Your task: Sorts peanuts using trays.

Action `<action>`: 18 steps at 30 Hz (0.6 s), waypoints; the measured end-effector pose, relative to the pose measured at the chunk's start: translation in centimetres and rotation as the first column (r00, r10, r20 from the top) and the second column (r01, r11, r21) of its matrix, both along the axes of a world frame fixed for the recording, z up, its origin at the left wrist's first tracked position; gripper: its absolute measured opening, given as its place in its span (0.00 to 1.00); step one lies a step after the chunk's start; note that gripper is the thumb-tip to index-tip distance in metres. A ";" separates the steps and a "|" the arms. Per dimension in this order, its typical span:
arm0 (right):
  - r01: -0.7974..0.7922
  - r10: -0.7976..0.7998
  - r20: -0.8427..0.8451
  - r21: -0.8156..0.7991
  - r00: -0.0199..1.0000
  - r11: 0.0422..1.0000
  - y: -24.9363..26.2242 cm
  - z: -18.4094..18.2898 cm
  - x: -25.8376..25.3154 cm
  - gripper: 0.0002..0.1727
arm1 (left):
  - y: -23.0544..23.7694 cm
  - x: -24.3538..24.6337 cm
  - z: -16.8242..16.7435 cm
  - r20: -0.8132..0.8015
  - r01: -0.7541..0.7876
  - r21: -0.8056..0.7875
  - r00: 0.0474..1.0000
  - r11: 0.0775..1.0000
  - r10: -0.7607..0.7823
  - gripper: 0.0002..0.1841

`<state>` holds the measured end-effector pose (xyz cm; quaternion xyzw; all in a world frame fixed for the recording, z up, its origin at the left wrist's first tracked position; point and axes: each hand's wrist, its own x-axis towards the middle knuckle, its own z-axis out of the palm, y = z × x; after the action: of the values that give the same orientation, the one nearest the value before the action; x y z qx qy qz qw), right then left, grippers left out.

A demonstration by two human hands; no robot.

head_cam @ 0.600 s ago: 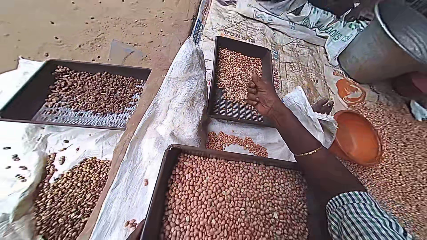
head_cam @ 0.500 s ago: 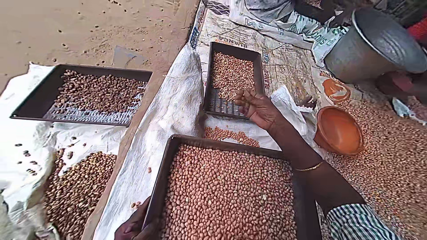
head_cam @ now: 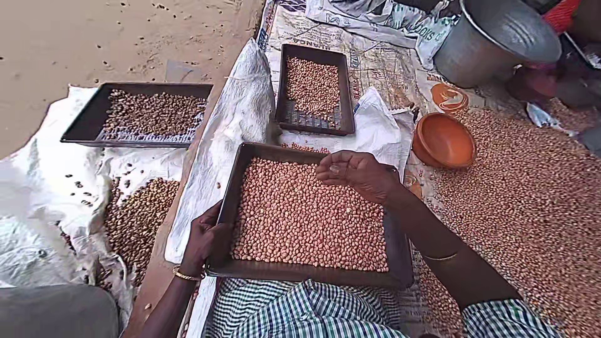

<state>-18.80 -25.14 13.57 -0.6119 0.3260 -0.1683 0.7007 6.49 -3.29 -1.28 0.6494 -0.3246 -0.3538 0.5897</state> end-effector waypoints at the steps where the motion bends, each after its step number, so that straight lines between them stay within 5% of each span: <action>1: -0.103 0.088 -0.154 -0.092 0.984 0.990 0.2 -0.5 -0.4 0.08 | 0.0 0.0 0.1 0.004 0.009 0.012 1.000 1.000 -0.009 0.30; 3: -0.431 0.277 -0.555 -0.168 0.785 0.887 0.4 -0.9 -0.8 0.10 | -0.3 0.0 0.0 0.006 0.024 0.026 1.000 0.999 -0.024 0.29; 4: -0.616 0.354 -0.738 -0.104 0.574 0.781 0.5 -1.0 -0.4 0.15 | -0.2 0.1 -0.1 0.003 0.027 0.030 1.000 0.999 -0.027 0.29; 6: -0.799 0.411 -0.889 0.091 0.204 0.594 0.7 -1.9 1.3 0.18 | 0.0 0.4 -0.3 -0.001 0.027 0.037 1.000 0.999 -0.027 0.28; 7: -0.832 0.418 -0.897 0.122 0.140 0.541 0.7 -2.3 2.3 0.17 | -0.1 0.4 -0.2 -0.005 0.028 0.046 1.000 0.999 -0.027 0.28; 8: -0.848 0.419 -0.887 0.063 0.194 0.527 0.7 -2.3 3.4 0.17 | -0.1 0.4 0.0 -0.013 0.029 0.057 1.000 0.998 -0.029 0.28; 9: -0.815 0.396 -0.837 -0.099 0.378 0.570 0.7 -2.1 4.5 0.15 | -0.2 0.4 0.1 -0.020 0.031 0.061 0.999 0.998 -0.030 0.28; 11: -0.517 0.268 -0.492 -0.487 0.828 0.703 0.4 -1.6 7.4 0.18 | -0.2 0.4 0.2 -0.024 0.038 0.067 0.999 0.997 -0.036 0.28; 12: -0.363 0.201 -0.324 -0.586 0.924 0.724 0.2 -1.0 8.8 0.24 | -0.1 0.4 0.2 -0.027 0.040 0.074 0.999 0.996 -0.039 0.29; 15: -0.062 0.022 -0.065 -0.717 0.998 0.694 0.5 0.5 8.9 0.23 | 0.3 0.3 0.4 -0.021 0.042 0.079 0.999 0.996 -0.040 0.29; 18: 0.018 -0.175 -0.104 -0.813 0.979 0.582 0.6 -0.5 1.5 0.18 | 0.7 0.3 0.3 -0.025 0.049 0.077 0.999 0.996 -0.047 0.28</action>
<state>-17.26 -24.53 13.06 -0.8565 0.3062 -0.2819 0.3052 6.79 -2.56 -0.94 0.6595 -0.3195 -0.3877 0.5591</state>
